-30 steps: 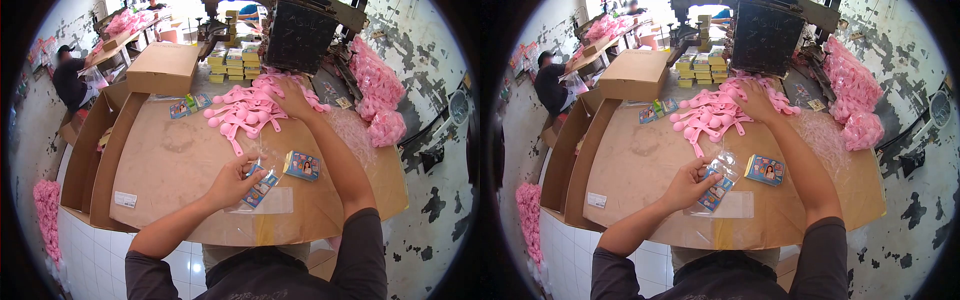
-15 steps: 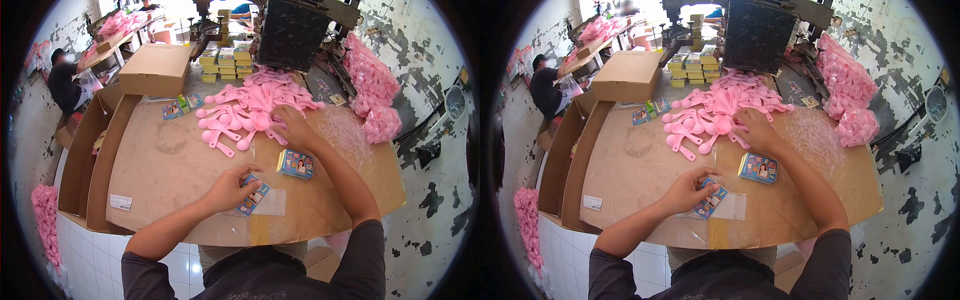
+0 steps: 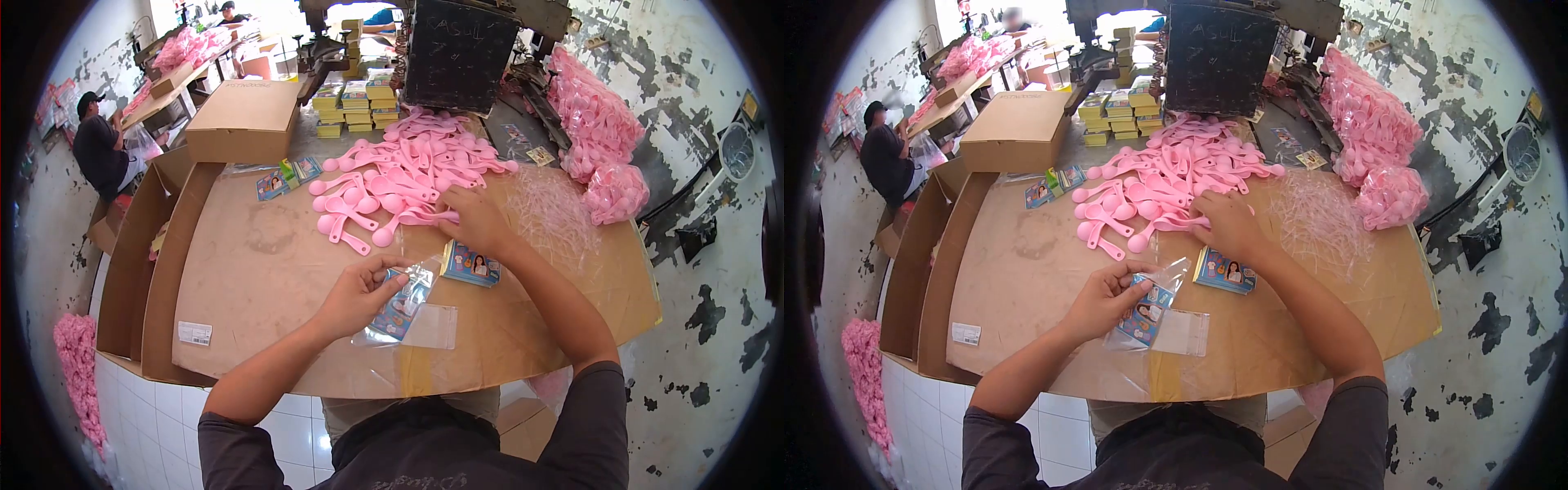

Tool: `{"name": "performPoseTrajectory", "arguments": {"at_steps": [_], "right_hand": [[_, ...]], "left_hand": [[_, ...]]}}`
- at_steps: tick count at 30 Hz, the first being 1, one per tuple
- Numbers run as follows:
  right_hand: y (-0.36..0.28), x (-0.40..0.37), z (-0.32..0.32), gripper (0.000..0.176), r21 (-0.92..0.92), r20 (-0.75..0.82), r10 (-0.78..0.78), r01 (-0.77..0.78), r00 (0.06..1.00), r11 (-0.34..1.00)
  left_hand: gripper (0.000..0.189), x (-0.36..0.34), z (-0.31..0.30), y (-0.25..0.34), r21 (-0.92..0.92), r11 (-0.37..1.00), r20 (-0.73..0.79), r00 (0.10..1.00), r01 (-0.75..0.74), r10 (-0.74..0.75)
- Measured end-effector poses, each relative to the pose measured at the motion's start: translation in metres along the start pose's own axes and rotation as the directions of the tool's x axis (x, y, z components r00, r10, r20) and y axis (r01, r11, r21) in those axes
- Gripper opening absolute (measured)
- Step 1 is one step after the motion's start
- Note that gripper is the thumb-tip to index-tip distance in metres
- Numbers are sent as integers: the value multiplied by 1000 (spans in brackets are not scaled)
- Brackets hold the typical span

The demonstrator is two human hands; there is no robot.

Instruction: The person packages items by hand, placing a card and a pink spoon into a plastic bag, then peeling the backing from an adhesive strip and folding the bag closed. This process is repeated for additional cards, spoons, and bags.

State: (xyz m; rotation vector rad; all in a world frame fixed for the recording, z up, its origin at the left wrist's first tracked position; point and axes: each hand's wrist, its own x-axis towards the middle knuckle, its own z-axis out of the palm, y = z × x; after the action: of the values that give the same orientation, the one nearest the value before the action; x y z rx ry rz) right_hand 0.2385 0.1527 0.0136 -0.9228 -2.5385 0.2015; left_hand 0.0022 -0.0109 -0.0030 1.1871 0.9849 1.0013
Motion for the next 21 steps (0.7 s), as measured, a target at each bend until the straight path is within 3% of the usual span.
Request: {"name": "performPoseTrajectory", "arguments": {"at_steps": [3,6,9,12,15,18,21], "right_hand": [[9,2,-2,22,134,-6,17,-16,1000,991],[0,-3,-14,20,150,-195,-54,84,979,985],[-29,-20,-44,20,278,37,38,-47,999,959],[-47,-41,-53,19,572,179,80,-170,981,802],[-58,-48,-63,17,714,166,150,-224,975,663],[-51,-51,-61,17,630,125,58,-125,990,767],[-54,-50,-63,17,532,213,-4,-113,977,839]], "left_hand": [[34,2,-1,-5,-109,994,-22,1000,-22,20],[36,2,-2,-2,-139,989,-41,998,-48,43],[39,1,-1,2,-149,986,-62,996,-78,69],[41,0,-1,1,-132,985,-39,993,-114,110],[40,-1,-1,3,-65,994,-1,996,-91,91],[41,-3,1,7,-39,996,4,997,-81,82],[42,-6,2,14,-14,998,32,997,-67,68]]}}
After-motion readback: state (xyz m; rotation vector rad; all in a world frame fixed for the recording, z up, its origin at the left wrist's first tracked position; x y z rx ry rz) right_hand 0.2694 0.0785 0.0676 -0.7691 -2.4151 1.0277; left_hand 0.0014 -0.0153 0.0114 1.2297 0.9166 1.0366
